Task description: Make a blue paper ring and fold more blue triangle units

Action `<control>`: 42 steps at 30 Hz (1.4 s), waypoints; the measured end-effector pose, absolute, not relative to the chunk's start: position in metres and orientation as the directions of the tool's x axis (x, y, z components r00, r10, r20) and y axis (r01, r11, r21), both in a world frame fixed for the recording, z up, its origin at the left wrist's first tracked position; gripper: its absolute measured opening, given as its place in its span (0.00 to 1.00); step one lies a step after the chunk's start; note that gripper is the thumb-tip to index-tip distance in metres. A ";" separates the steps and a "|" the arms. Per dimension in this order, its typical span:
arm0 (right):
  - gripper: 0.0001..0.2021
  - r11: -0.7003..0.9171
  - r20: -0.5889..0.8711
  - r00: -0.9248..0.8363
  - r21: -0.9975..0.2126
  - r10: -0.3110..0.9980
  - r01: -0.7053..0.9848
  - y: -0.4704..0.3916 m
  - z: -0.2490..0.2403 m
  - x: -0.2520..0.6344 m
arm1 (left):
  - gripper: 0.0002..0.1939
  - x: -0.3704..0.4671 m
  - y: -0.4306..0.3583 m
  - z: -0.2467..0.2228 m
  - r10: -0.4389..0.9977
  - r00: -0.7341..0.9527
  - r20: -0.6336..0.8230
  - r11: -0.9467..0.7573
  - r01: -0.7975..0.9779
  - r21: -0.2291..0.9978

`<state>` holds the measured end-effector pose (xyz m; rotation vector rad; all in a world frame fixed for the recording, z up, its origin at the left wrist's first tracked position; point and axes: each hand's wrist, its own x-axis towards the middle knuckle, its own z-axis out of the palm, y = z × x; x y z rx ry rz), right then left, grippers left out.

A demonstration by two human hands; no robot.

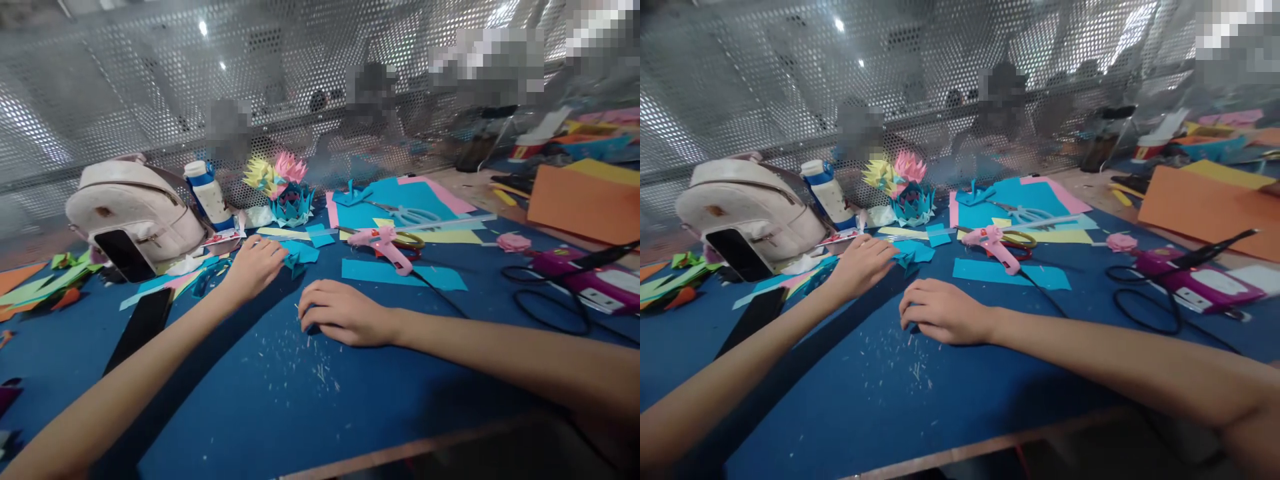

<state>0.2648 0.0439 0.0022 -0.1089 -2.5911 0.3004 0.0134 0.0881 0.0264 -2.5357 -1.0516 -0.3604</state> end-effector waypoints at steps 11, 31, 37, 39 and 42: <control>0.11 0.976 0.482 -0.870 -0.219 0.106 -0.002 0.041 0.001 0.267 | 0.17 0.073 0.169 0.013 0.806 0.508 0.303 -0.585 0.758 0.287; 0.09 0.653 0.356 -0.611 -0.659 0.707 0.373 0.036 -0.001 0.260 | 0.09 0.038 0.005 0.012 0.874 0.369 0.317 -0.452 0.372 0.811; 0.07 0.651 0.310 -0.656 -0.663 0.688 0.370 0.039 -0.004 0.257 | 0.07 0.030 -0.007 0.000 0.871 0.423 0.249 -0.394 0.299 0.869; 0.09 0.637 0.257 -0.681 -0.665 0.685 0.391 0.041 -0.002 0.257 | 0.07 0.026 -0.009 -0.003 0.866 0.436 0.244 -0.394 0.296 0.870; 0.13 0.644 0.204 -0.718 -0.643 0.666 0.415 0.043 0.000 0.257 | 0.10 0.020 -0.014 -0.003 0.867 0.425 0.261 -0.418 0.334 0.845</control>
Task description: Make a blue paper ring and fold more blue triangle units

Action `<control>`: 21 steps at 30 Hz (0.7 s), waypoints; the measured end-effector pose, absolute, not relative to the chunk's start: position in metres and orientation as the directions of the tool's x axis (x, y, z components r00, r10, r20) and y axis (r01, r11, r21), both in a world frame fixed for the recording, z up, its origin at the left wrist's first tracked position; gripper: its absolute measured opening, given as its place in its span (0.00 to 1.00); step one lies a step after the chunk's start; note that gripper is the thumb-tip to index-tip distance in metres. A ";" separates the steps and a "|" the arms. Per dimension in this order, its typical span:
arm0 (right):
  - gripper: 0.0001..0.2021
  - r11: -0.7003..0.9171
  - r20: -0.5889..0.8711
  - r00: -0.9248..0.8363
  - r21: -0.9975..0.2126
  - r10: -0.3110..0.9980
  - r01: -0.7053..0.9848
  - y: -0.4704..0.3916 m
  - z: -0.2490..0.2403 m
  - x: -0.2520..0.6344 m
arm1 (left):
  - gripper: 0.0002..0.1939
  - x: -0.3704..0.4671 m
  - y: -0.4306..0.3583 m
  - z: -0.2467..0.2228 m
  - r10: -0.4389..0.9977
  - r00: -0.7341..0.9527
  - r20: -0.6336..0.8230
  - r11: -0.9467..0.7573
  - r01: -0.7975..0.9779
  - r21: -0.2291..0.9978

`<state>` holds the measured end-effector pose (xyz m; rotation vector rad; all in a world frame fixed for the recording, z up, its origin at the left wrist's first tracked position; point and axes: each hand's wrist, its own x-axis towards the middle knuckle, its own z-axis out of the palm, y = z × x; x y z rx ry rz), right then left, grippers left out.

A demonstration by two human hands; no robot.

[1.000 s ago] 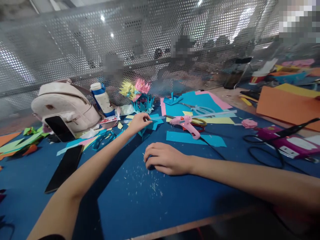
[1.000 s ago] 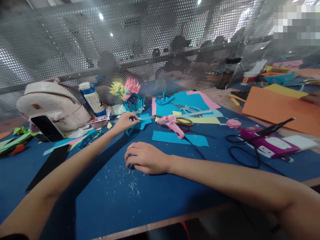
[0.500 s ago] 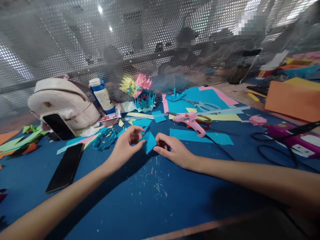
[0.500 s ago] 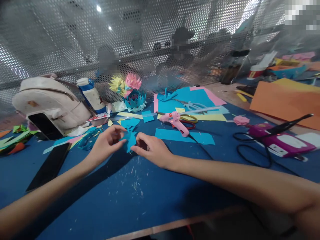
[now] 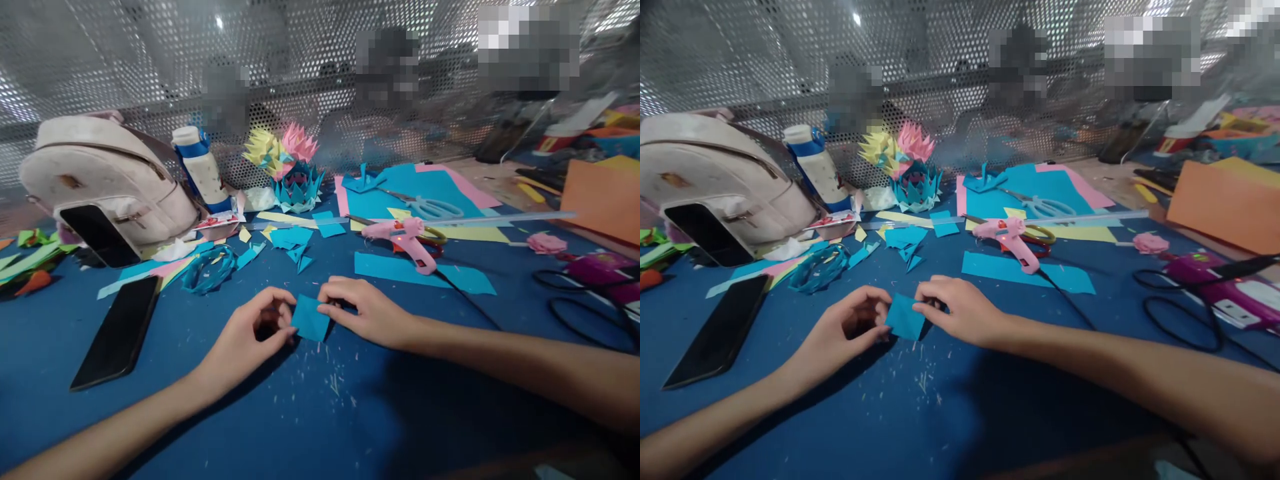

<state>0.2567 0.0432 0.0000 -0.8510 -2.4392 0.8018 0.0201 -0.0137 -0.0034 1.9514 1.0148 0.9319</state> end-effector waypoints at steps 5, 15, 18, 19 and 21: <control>0.14 0.776 0.172 -0.832 -0.496 0.528 0.390 0.046 -0.002 0.255 | 0.16 0.010 -0.023 -0.002 0.789 0.488 0.374 -0.605 0.508 0.614; 0.17 0.815 0.143 -0.861 -0.428 0.488 0.390 0.047 -0.003 0.256 | 0.20 0.014 -0.030 -0.006 0.492 0.786 0.375 -0.861 0.502 0.079; 0.17 0.797 0.146 -0.871 -0.495 0.468 0.345 0.049 -0.001 0.258 | 0.20 0.014 -0.029 -0.004 0.498 0.780 0.379 -0.855 0.514 0.068; 0.17 0.786 0.142 -0.877 -0.524 0.459 0.327 0.050 -0.001 0.258 | 0.20 0.014 -0.029 -0.004 0.502 0.779 0.376 -0.853 0.518 0.067; 0.16 0.758 0.135 -0.885 -0.582 0.446 0.294 0.052 0.000 0.259 | 0.21 0.013 -0.029 -0.004 0.508 0.781 0.363 -0.850 0.522 0.068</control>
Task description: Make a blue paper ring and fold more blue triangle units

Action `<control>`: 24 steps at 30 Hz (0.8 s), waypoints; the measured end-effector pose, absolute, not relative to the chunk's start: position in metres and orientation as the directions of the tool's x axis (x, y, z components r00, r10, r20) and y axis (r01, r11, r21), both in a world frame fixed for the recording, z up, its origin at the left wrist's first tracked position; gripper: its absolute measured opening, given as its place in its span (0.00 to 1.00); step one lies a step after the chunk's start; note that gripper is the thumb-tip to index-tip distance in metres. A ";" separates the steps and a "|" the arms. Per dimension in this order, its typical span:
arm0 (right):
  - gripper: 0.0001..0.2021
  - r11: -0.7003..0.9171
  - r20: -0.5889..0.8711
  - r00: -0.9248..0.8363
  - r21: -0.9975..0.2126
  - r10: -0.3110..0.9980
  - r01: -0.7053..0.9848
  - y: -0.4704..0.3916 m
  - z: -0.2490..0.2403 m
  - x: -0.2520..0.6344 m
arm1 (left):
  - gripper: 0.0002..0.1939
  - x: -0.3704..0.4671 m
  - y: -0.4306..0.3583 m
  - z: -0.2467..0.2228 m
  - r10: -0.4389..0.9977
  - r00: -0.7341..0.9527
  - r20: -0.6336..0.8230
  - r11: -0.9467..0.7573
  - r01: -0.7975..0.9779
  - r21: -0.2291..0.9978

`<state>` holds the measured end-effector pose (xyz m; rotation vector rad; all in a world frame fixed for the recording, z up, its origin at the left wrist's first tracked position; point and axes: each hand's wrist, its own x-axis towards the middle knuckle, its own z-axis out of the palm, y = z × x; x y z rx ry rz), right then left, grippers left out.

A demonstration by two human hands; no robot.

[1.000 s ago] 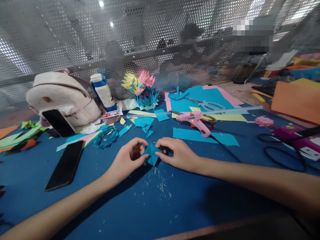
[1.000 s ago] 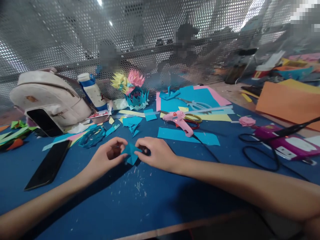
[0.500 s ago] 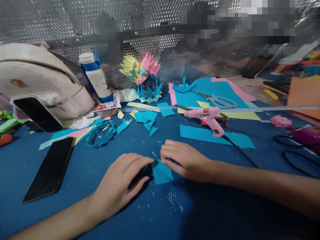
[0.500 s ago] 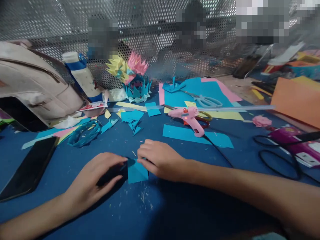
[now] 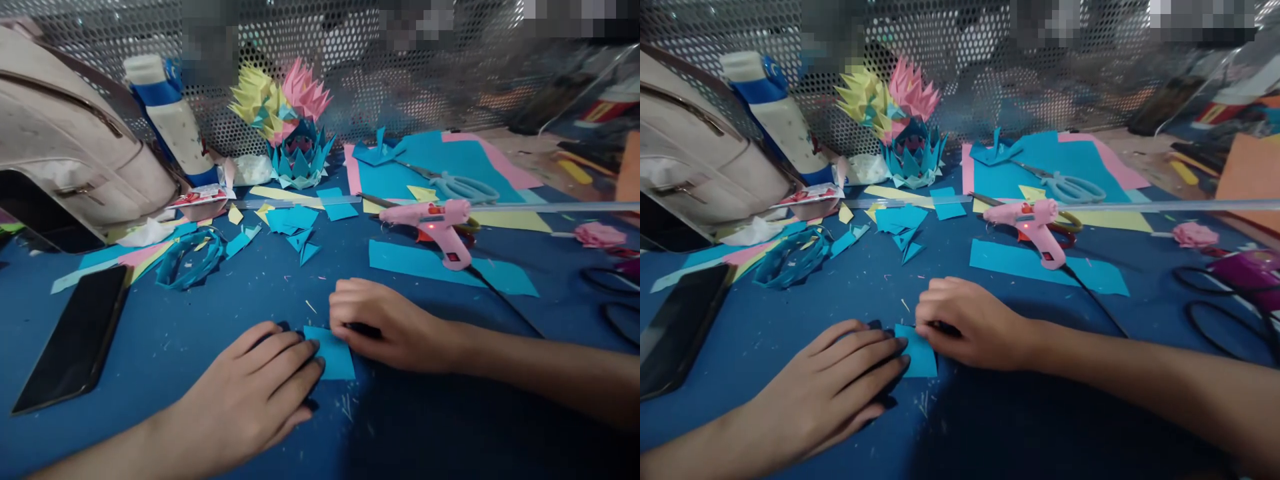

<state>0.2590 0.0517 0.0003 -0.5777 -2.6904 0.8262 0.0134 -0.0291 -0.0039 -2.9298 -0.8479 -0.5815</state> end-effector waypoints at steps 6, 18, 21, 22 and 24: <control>0.13 0.717 0.143 -0.905 -0.664 0.401 0.213 0.054 0.001 0.260 | 0.21 0.012 -0.031 -0.005 0.520 0.788 0.331 -0.846 0.527 0.074; 0.07 0.591 0.094 -0.898 -0.782 0.429 0.200 0.054 0.007 0.262 | 0.18 0.010 -0.033 -0.004 0.491 0.820 0.294 -0.864 0.501 0.046; 0.08 0.613 0.076 -0.935 -0.773 0.346 0.164 0.059 0.008 0.263 | 0.18 0.010 -0.032 -0.005 0.478 0.826 0.298 -0.872 0.488 0.045; 0.07 0.614 0.078 -0.939 -0.774 0.334 0.154 0.059 0.008 0.263 | 0.18 0.010 -0.033 -0.005 0.472 0.830 0.298 -0.875 0.482 0.043; 0.05 0.607 0.075 -0.941 -0.780 0.330 0.151 0.060 0.007 0.262 | 0.18 0.009 -0.033 -0.006 0.454 0.838 0.302 -0.884 0.465 0.038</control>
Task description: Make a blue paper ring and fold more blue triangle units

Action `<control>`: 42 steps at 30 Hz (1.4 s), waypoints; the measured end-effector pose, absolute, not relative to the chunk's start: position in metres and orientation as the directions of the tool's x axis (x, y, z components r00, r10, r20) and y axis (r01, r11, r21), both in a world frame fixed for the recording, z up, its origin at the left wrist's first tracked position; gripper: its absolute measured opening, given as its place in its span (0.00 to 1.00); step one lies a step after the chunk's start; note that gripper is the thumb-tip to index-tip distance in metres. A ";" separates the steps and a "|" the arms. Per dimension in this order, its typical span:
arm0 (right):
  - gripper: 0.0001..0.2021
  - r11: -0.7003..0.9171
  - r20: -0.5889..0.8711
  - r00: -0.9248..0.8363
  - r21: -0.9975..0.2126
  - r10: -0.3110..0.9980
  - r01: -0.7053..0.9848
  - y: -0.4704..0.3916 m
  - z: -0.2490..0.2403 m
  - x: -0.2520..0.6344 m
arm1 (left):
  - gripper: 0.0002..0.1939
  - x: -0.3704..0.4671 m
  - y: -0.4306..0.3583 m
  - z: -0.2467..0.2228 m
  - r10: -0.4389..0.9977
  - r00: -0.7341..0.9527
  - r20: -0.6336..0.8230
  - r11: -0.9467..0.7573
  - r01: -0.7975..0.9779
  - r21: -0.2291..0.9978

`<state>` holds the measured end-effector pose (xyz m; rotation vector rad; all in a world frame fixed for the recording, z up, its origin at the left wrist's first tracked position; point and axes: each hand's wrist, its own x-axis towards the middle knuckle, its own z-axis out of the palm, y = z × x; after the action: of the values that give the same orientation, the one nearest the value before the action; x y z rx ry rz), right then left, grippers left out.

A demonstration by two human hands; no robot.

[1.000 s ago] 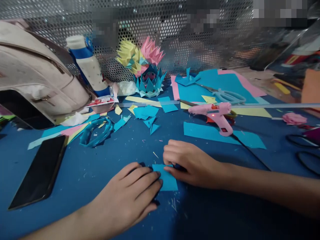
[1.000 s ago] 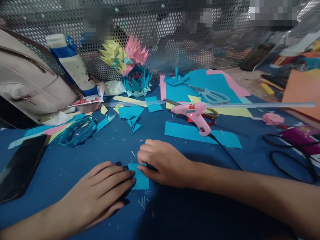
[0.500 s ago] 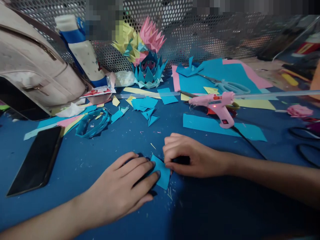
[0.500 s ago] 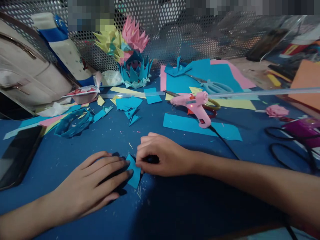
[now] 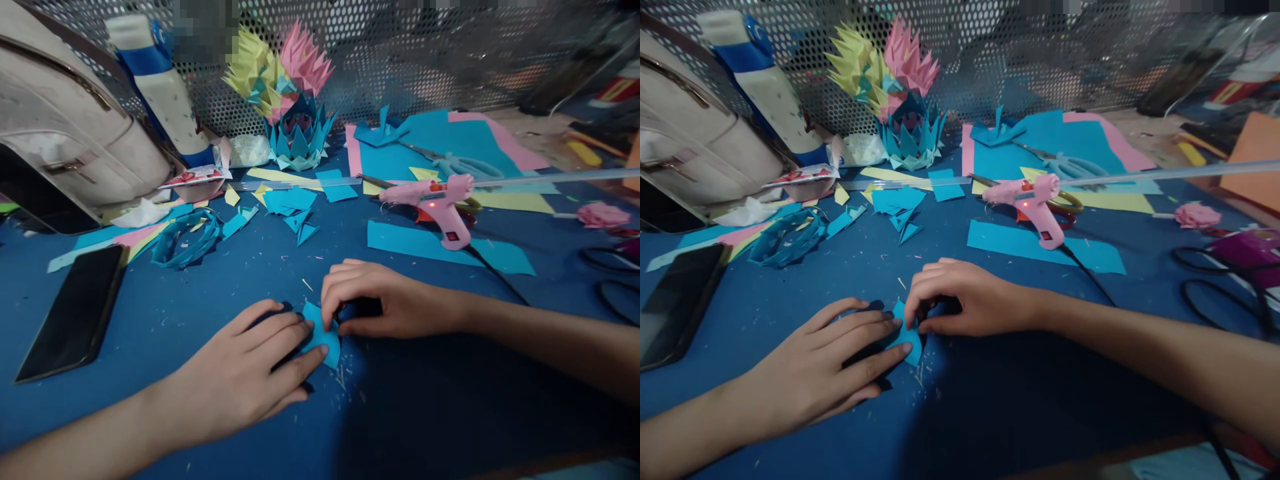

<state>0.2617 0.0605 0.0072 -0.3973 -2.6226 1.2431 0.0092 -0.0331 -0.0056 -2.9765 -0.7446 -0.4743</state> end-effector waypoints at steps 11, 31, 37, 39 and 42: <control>0.06 0.638 0.070 -0.923 -0.742 0.379 0.206 0.059 0.001 0.259 | 0.19 0.009 -0.035 -0.006 0.420 0.865 0.273 -0.902 0.431 0.023; 0.10 0.660 0.049 -0.856 -0.660 0.514 0.358 0.049 -0.005 0.248 | 0.21 0.013 -0.034 -0.006 0.462 0.858 0.226 -0.883 0.467 0.031; 0.12 0.695 0.048 -0.861 -0.613 0.507 0.375 0.046 -0.005 0.247 | 0.22 0.013 -0.035 -0.006 0.466 0.854 0.231 -0.881 0.472 0.032; 0.11 0.702 0.046 -0.858 -0.598 0.511 0.386 0.045 -0.005 0.246 | 0.22 0.012 -0.035 -0.006 0.470 0.852 0.231 -0.879 0.475 0.038; 0.09 0.709 0.051 -0.852 -0.583 0.520 0.398 0.042 -0.006 0.246 | 0.21 0.012 -0.036 -0.007 0.475 0.847 0.238 -0.877 0.478 0.049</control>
<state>0.2465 0.0423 -0.0059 -0.7364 -2.7042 0.8496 0.0119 -0.0359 -0.0074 -3.0078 -0.7752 -0.3826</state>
